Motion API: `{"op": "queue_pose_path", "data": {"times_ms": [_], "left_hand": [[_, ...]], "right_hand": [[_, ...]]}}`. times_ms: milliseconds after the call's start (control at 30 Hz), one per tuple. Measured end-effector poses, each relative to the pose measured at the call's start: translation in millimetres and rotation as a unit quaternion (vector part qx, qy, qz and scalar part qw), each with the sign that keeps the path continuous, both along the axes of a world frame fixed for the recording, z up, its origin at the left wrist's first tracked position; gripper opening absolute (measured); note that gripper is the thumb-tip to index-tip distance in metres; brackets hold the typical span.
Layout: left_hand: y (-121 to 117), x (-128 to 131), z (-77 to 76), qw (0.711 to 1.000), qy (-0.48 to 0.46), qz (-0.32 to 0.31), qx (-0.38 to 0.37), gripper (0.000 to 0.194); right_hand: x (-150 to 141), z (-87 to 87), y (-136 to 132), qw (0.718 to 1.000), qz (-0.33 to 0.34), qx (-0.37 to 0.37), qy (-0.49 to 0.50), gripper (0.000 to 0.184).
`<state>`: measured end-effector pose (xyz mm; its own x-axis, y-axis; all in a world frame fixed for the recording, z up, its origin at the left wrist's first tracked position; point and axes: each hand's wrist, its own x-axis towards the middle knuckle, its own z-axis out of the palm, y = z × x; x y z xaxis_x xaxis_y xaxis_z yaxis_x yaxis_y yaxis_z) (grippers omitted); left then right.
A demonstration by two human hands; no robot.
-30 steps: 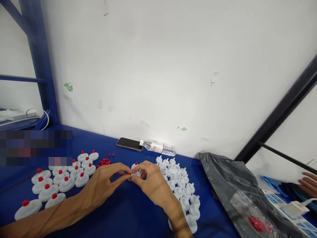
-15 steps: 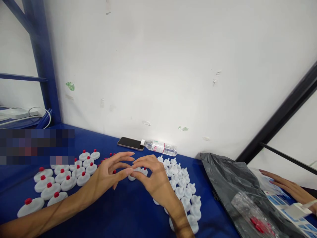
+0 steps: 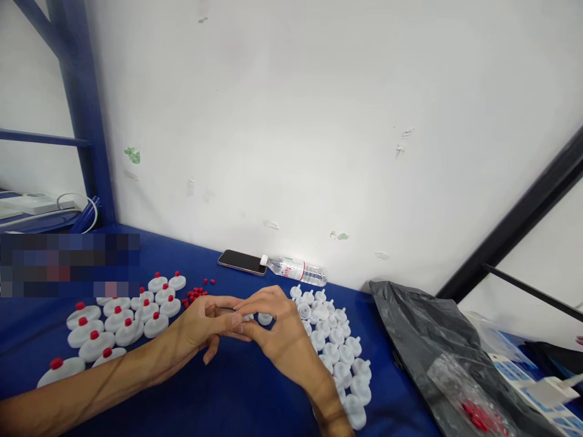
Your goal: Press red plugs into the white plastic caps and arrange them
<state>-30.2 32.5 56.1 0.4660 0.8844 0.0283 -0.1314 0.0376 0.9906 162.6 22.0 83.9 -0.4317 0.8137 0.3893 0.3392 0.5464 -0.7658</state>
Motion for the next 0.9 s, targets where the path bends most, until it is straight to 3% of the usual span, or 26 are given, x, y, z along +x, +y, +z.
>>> {"op": "queue_pose_path", "data": {"times_ms": [133,200,233,300,367,400,500,600,767,900], "left_hand": [[-2.3,-0.1,-5.7,0.996,0.054,0.034,0.066,0.051],[-5.1,-2.4,-6.6,0.976,0.119,0.093,0.155,0.045],[-5.8,-4.2,-6.1,0.946,0.192,0.129,0.229,0.040],[-4.8,-8.6,-3.6,0.833,0.367,0.174,0.376,0.032],[-0.1,-13.5,0.1,0.720,0.491,0.173,0.458,0.030],[3.1,-15.9,1.7,0.697,0.518,0.162,0.468,0.028],[12.5,-21.8,3.0,0.659,0.568,0.129,0.476,0.024],[17.9,-24.6,-3.0,0.633,0.606,0.103,0.471,0.021],[21.2,-24.0,-16.2,0.616,0.636,0.073,0.459,0.022],[25.3,-25.0,-22.3,0.614,0.639,0.075,0.457,0.026]], "right_hand": [[-1.1,0.0,-2.0,1.000,-0.023,-0.012,-0.006,0.015],[-1.1,-0.2,-2.1,0.999,-0.042,-0.013,-0.015,0.014],[-0.5,-0.5,-1.8,0.998,-0.051,-0.009,-0.022,0.013],[2.2,-1.9,0.1,0.997,-0.064,-0.005,-0.047,0.010],[7.1,-5.0,3.4,0.993,-0.076,-0.018,-0.087,0.009],[10.3,-7.3,5.6,0.991,-0.080,-0.032,-0.107,0.013],[20.8,-15.4,13.2,0.981,-0.076,-0.092,-0.152,0.021],[30.8,-17.4,18.0,0.975,-0.070,-0.125,-0.170,0.018],[50.6,7.0,8.3,0.968,-0.121,-0.129,-0.179,0.024],[70.2,19.8,-1.3,0.944,-0.105,-0.240,-0.201,0.029]]}}
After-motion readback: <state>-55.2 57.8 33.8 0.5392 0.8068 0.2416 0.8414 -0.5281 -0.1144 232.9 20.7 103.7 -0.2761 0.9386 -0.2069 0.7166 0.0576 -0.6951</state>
